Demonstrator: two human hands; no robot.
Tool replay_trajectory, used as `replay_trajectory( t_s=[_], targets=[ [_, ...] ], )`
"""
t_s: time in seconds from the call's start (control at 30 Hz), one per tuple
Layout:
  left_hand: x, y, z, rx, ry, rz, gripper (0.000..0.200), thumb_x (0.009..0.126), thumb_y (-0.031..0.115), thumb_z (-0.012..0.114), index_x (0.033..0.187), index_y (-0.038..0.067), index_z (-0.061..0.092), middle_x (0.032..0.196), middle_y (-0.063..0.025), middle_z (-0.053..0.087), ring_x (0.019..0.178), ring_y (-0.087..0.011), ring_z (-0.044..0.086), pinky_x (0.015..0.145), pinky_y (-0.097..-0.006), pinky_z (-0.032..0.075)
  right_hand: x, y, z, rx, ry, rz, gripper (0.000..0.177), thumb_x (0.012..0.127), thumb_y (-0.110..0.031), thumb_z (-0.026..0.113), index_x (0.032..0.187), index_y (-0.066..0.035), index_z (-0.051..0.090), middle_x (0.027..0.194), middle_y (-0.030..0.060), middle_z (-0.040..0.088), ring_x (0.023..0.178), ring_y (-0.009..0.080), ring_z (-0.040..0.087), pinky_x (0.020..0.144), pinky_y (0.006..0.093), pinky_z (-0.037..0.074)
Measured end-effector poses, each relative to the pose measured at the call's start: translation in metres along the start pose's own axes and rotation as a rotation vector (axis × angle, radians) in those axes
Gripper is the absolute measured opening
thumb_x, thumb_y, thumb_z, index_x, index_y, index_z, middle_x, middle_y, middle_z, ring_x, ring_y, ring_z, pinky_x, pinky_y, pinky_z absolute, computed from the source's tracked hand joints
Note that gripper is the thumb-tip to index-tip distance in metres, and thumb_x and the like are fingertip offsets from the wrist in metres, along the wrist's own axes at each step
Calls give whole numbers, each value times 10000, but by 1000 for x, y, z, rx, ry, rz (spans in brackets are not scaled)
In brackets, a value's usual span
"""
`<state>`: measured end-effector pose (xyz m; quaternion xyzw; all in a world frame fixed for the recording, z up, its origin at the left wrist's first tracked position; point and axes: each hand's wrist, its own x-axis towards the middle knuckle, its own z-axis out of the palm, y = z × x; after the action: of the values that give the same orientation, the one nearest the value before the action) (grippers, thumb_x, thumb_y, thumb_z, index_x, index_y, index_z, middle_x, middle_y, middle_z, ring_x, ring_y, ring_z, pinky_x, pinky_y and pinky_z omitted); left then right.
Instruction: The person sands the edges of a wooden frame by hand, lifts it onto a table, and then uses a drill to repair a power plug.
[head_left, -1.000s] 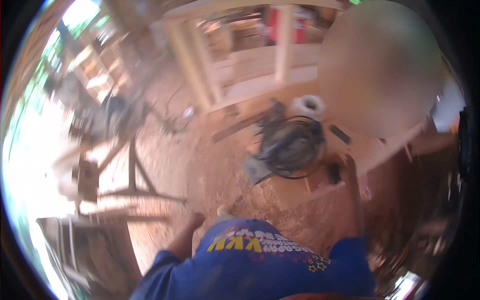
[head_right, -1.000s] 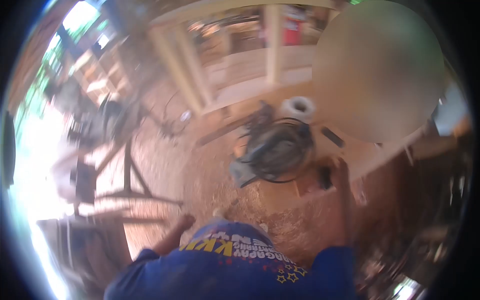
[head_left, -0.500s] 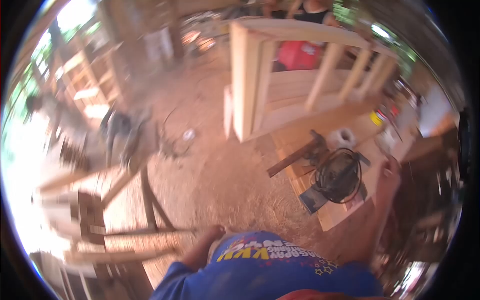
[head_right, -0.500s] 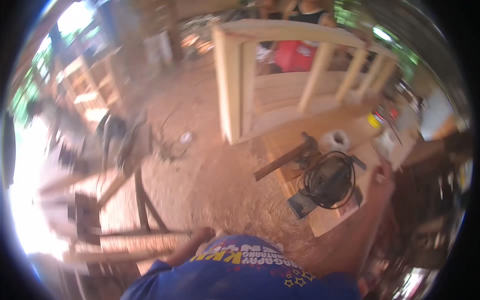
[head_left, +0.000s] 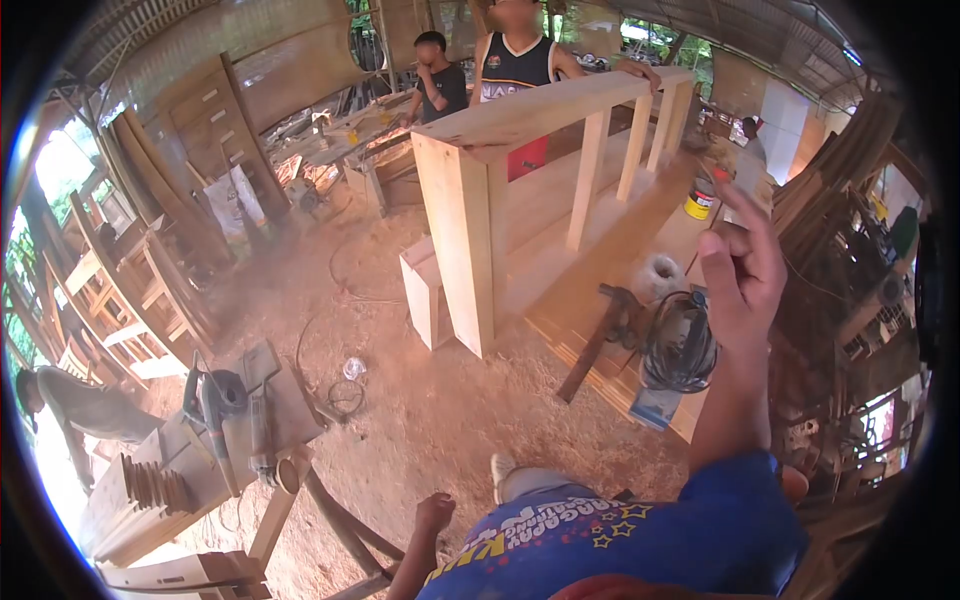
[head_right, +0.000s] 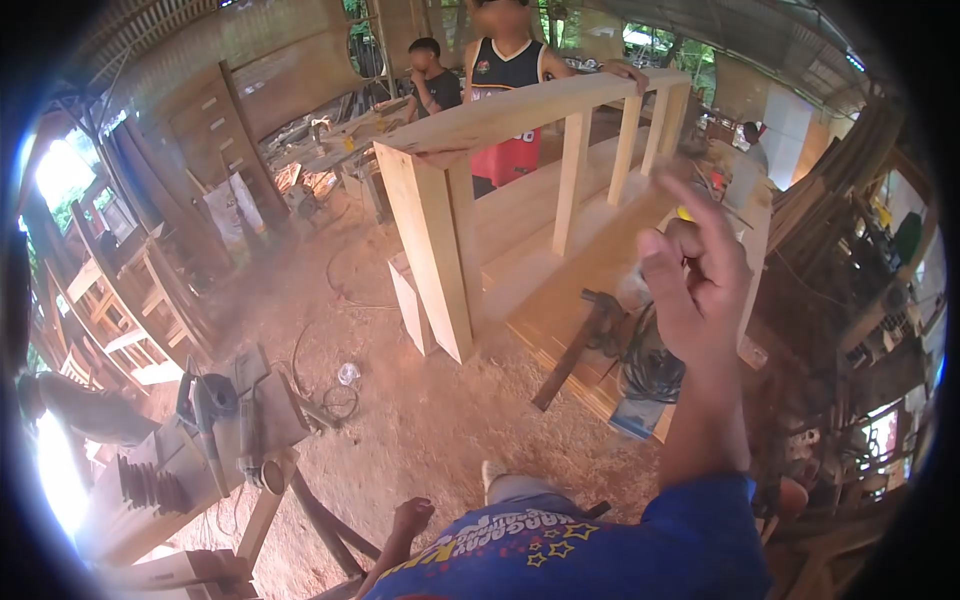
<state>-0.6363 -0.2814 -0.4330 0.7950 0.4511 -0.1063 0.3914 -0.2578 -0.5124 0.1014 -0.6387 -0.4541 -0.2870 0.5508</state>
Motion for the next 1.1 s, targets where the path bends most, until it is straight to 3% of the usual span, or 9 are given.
replay_trajectory(
  t_s=[0.07,0.1,0.3,0.4,0.57,0.67,0.7,0.9,1.1],
  targets=[
    [8,5,14,-24,-22,31,436,884,452,655,1202,163,725,1169,-155,728,1121,-342,683,984,-422,537,2,23,26,-82,-61,0,350,936,-83,692,1283,-53,654,565,4,442,531,46,434,530,239,350],
    [13,2,25,-27,-82,82,435,882,454,657,1198,163,726,1159,-150,732,1115,-343,685,978,-423,539,-2,35,47,-218,-34,-9,158,921,-97,712,1071,-44,716,532,4,427,480,68,414,482,271,335],
    [96,-41,-2,10,-174,185,428,878,459,670,1191,172,728,1154,-129,738,1096,-348,693,966,-423,545,4,111,114,-273,-85,51,112,902,-138,737,930,-41,690,536,26,464,455,115,391,459,302,329],
    [78,-17,-60,146,-256,-26,410,884,440,672,1193,176,730,1180,-125,734,1089,-342,698,967,-419,546,25,136,134,-292,-103,18,159,915,-151,719,984,-12,684,684,69,562,582,140,456,555,299,381],
    [140,1,-150,149,-17,-167,414,883,418,697,1186,138,724,1085,-145,756,1051,-330,712,936,-415,559,74,161,177,-223,-80,-206,319,961,-230,680,1125,43,653,1031,137,644,897,220,562,829,347,456],
    [169,28,-168,8,19,-198,397,883,395,666,1182,144,733,1138,-158,742,1094,-339,698,974,-418,545,91,158,199,-168,48,-288,463,996,-359,638,1176,68,631,1162,174,620,1025,288,592,946,402,458],
    [186,27,-159,-17,-4,-181,391,881,395,674,1170,138,738,1131,-159,744,1077,-330,707,969,-416,547,97,157,199,-221,53,-292,632,1021,-515,545,1223,79,610,1225,216,598,1130,339,598,1012,427,459],
    [251,39,-144,218,-291,71,465,829,403,663,1215,154,738,1168,-178,727,1119,-372,685,1016,-431,524,115,157,200,-3,-53,-327,806,1013,-679,387,1292,51,587,1285,279,576,1203,383,574,1038,486,468],
    [381,-4,-204,418,-370,306,417,858,390,642,1180,145,746,1185,-185,716,1122,-353,683,1001,-430,528,122,116,226,-170,-75,-319,600,1031,-503,432,1223,39,602,1117,213,586,1054,314,582,894,421,486]
  ],
)
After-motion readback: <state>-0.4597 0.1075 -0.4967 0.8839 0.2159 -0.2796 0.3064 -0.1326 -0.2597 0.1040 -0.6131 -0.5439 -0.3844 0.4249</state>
